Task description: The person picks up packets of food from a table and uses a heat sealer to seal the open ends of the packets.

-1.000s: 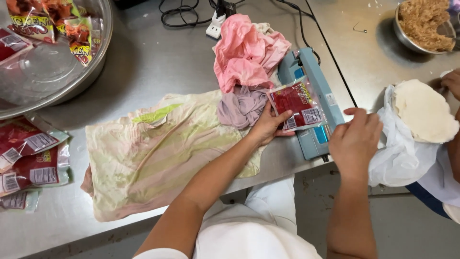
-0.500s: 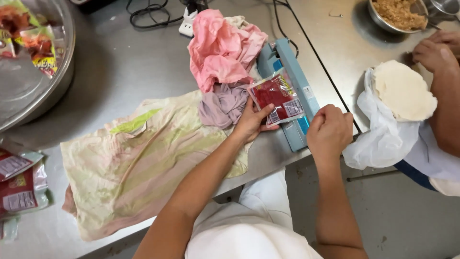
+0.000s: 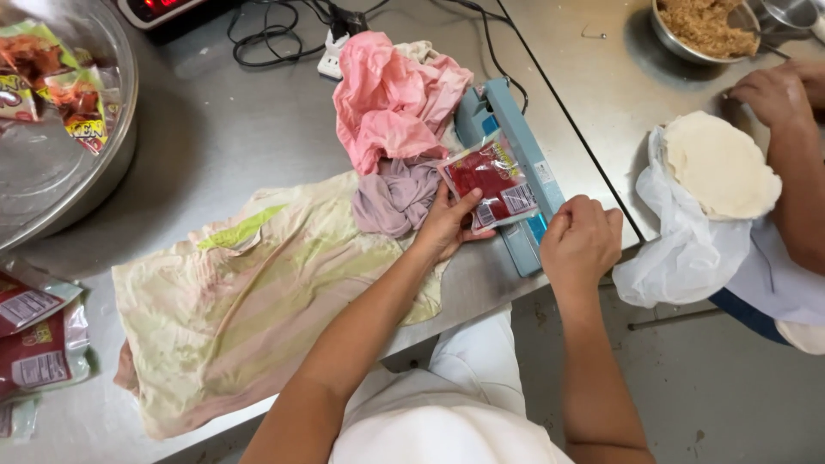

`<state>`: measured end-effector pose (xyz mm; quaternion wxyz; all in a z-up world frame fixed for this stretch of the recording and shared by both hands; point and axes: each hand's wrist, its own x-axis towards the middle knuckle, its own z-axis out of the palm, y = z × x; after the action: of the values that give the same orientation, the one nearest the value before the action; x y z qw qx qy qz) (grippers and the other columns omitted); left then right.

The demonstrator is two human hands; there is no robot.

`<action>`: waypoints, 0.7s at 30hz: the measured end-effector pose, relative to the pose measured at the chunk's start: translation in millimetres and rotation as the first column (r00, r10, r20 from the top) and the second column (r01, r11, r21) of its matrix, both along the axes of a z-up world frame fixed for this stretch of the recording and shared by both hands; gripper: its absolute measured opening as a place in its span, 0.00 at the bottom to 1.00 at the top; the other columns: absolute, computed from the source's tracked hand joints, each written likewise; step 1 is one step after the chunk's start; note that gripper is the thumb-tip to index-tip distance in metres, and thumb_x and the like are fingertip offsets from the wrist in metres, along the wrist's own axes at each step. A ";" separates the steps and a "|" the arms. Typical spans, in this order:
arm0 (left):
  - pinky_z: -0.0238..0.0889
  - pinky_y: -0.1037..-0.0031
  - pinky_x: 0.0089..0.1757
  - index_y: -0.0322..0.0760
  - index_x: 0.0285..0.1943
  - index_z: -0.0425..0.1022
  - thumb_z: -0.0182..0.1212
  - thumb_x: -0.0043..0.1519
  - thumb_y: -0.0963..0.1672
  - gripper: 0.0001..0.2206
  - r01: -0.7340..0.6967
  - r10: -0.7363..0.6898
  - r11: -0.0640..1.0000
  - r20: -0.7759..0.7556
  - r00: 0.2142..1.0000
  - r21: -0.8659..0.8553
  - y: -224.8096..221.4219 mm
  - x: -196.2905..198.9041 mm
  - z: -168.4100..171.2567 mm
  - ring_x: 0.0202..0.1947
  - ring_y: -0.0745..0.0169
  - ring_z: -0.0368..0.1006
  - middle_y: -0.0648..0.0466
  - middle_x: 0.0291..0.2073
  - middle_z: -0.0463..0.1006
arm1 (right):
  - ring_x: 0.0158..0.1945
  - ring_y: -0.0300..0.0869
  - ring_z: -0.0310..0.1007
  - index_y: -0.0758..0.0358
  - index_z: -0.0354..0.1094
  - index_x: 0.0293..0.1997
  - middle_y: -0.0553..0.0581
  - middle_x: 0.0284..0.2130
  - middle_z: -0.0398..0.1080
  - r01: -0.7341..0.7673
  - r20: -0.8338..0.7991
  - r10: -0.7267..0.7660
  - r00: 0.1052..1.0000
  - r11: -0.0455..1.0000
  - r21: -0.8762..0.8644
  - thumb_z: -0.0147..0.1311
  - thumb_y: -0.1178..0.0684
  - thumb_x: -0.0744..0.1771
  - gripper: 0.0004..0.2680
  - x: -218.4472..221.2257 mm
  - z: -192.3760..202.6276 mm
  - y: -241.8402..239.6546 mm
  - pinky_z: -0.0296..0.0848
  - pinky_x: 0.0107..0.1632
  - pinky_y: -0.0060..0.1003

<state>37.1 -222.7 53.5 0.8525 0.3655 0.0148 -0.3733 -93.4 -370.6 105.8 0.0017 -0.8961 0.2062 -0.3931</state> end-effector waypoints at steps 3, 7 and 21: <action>0.79 0.38 0.35 0.51 0.75 0.51 0.69 0.62 0.45 0.34 -0.001 0.001 1.000 -0.008 1.000 0.010 3.5 -3.3 1.6 0.45 0.43 0.75 0.47 0.52 0.69 | 0.34 0.46 0.66 0.51 0.63 0.27 0.47 0.21 0.57 -0.002 0.002 0.002 1.000 1.000 -0.008 0.49 0.57 0.64 0.05 -1.6 -2.2 1.2 0.67 0.39 0.37; 0.78 0.37 0.36 0.50 0.75 0.50 0.69 0.63 0.46 0.35 0.000 0.000 1.000 0.004 1.000 0.004 1.7 -1.5 -0.5 0.47 0.43 0.73 0.46 0.54 0.67 | 0.36 0.47 0.66 0.52 0.65 0.29 0.48 0.22 0.59 0.026 -0.057 -0.023 0.998 0.999 0.046 0.48 0.58 0.66 0.06 -0.4 4.2 3.7 0.68 0.39 0.39; 0.55 0.86 0.14 0.45 0.53 0.63 0.69 0.59 0.40 0.18 0.097 -0.127 0.943 -0.074 0.989 -0.318 85.0 -16.4 30.7 0.21 0.68 0.72 0.47 0.39 0.80 | 0.48 0.64 0.57 0.64 0.71 0.49 0.69 0.42 0.63 -0.267 -0.196 0.277 0.941 0.961 0.076 0.45 0.60 0.68 0.08 15.0 142.5 35.1 0.59 0.46 0.59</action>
<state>20.7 -137.7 84.2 0.8754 0.2080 -0.0254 -0.4357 -78.4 -335.5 248.3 0.0563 -0.9513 0.0889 -0.2897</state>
